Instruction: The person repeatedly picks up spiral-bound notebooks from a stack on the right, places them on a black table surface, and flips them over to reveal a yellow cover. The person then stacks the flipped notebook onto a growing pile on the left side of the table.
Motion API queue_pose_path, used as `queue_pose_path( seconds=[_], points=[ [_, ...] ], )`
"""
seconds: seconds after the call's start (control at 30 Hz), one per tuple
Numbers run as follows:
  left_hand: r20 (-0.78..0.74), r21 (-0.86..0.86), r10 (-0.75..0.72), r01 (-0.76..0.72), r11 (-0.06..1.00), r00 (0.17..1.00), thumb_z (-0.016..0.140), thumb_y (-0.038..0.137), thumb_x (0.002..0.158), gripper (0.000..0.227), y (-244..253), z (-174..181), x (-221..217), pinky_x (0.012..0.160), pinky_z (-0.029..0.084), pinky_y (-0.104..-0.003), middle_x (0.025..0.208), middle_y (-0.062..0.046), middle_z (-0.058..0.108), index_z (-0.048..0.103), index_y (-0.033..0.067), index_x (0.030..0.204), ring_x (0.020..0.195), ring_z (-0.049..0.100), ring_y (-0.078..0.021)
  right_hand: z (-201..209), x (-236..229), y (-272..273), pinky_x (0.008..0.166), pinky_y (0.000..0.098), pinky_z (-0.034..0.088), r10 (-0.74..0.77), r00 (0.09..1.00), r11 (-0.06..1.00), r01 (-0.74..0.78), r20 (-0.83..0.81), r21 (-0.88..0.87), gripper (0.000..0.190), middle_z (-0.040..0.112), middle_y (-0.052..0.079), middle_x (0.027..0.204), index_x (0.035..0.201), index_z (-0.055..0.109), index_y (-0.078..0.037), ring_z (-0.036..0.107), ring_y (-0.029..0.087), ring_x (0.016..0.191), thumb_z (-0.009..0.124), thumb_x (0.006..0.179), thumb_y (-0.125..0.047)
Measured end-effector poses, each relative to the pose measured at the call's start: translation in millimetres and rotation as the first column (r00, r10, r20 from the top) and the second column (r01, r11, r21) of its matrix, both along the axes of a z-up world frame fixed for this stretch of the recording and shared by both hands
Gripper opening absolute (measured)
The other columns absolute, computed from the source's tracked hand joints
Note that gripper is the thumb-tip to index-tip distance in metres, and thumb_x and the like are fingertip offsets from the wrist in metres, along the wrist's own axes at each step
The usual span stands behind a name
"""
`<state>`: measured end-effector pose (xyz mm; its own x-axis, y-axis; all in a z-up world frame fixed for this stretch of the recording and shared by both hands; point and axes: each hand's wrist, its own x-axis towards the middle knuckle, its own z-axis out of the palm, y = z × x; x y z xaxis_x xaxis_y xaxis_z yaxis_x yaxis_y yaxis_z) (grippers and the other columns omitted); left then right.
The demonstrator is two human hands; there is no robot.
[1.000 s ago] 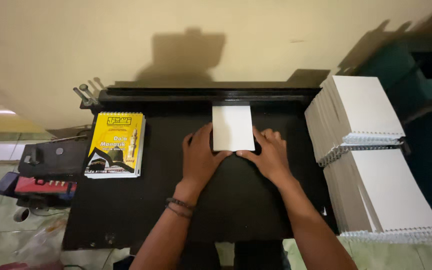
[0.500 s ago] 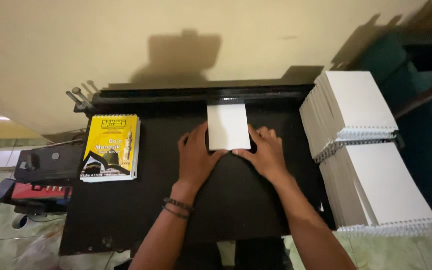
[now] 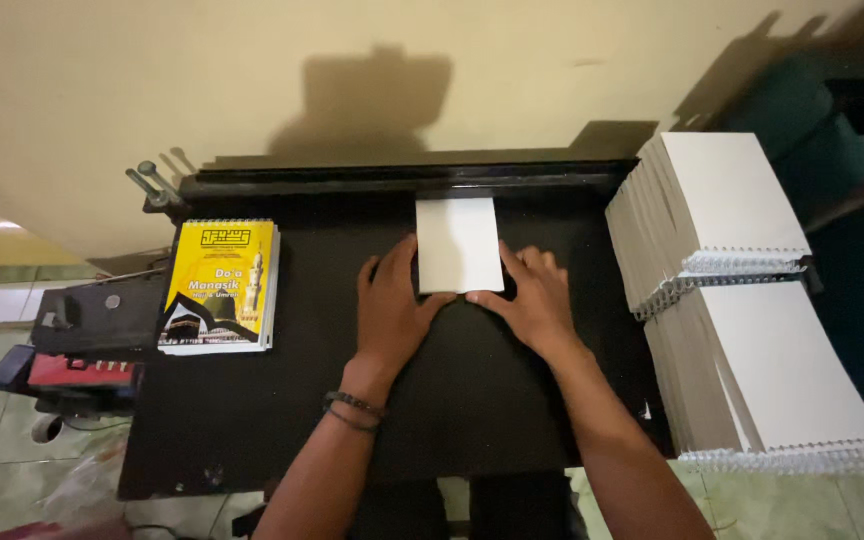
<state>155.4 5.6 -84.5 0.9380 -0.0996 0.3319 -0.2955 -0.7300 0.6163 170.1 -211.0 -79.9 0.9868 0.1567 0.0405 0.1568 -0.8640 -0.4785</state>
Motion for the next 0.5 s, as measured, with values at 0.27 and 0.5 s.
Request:
queue_pose_path(
  seconds=[0.27, 0.5],
  points=[
    [-0.162, -0.008, -0.02, 0.019, 1.0, 0.987, 0.081, 0.04, 0.089, 0.09, 2, 13, 1, 0.126, 0.019, -0.054, 0.151, -0.024, 0.051, 0.036, 0.0001, 0.156, 0.146, 0.047, -0.0345, 15, -4, 4, 0.099, 0.0447, 0.035, -0.023, 0.999, 1.0, 0.023, -0.037, 0.006, 0.09, 0.057, 0.008, 0.115, 0.155, 0.048, -0.011, 0.05, 0.027, 0.116, 0.076, 0.085, -0.06],
    [-0.038, 0.003, -0.044, 0.044, 0.999, 0.998, 0.085, 0.036, 0.086, 0.097, 4, 9, -10, 0.124, 0.024, -0.057, 0.148, -0.025, 0.054, 0.032, 0.0011, 0.159, 0.14, 0.052, -0.0363, -2, -5, 0, 0.1, 0.0504, 0.037, -0.002, 0.999, 1.0, 0.002, 0.033, -0.008, 0.086, 0.058, 0.012, 0.118, 0.155, 0.048, -0.016, 0.05, 0.034, 0.119, 0.073, 0.085, -0.059]
  ],
)
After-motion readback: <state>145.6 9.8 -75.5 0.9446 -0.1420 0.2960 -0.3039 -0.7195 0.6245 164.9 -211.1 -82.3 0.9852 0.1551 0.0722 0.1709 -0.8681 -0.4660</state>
